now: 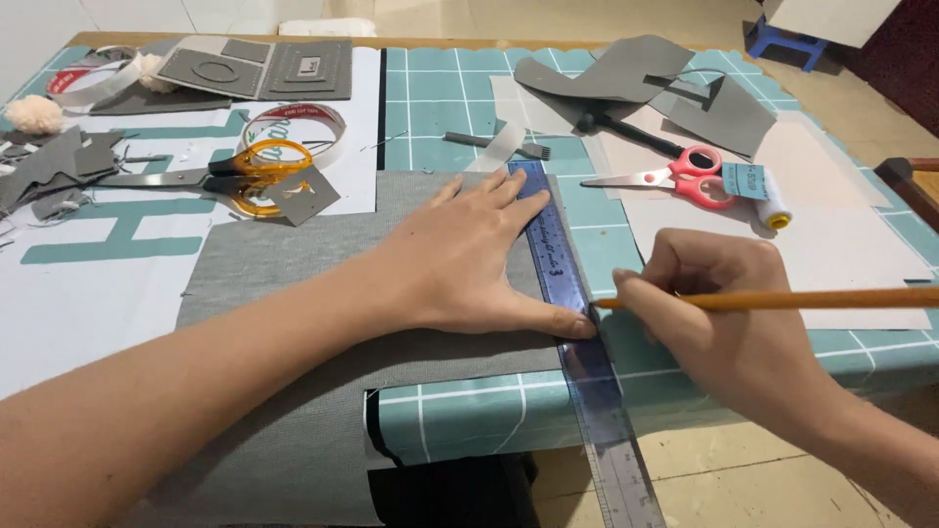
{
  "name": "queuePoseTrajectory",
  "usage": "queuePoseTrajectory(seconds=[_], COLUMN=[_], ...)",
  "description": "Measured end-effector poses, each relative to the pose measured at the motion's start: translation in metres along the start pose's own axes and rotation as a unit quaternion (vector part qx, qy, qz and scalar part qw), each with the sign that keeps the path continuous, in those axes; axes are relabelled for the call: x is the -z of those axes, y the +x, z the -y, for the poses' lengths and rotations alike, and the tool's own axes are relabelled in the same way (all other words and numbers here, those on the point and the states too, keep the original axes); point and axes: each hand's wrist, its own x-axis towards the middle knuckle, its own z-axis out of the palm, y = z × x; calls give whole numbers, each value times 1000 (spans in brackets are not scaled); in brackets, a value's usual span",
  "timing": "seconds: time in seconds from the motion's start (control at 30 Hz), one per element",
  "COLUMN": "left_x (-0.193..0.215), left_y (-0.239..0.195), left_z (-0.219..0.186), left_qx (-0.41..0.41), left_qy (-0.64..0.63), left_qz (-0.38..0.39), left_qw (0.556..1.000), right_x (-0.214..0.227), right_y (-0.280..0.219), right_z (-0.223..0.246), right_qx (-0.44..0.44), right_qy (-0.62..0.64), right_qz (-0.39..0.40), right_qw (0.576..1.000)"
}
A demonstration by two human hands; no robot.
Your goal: Cutting out shapes from grey synthetic leather and marking lines with a ruler and pencil for assembly.
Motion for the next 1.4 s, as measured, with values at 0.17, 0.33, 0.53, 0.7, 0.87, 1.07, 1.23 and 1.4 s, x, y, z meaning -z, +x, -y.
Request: queuePoseTrajectory(seconds=[0.17,0.33,0.53,0.7,0.87,1.07,1.23,1.4], left_x=[2,4,6,5,4,6,1,3], left_y=[0,0,-1,0,1,0,1,1], left_z=[-3,-3,-5,-3,-4,-5,-2,-3], left_qx=[4,6,15,11,16,24,12,15], left_qy=[4,4,-7,-7,-3,-12,-7,-19], left_qz=[-2,10,17,13,19,25,9,8], left_qw=[1000,1000,1000,1000,1000,999,1000,1000], right_x=[2,5,7,7,8,11,7,-8], right_y=[-16,-22,-21,-21,-23,-21,1,41], right_z=[-3,-4,-5,-7,-8,-6,2,0], right_qx=[-10,-35,-72,-86,-79,-69,-98,-20], right_qy=[42,48,90,92,113,78,18,30], right_qz=[-8,-5,19,20,30,35,53,33], right_qw=[999,998,993,992,990,994,994,999])
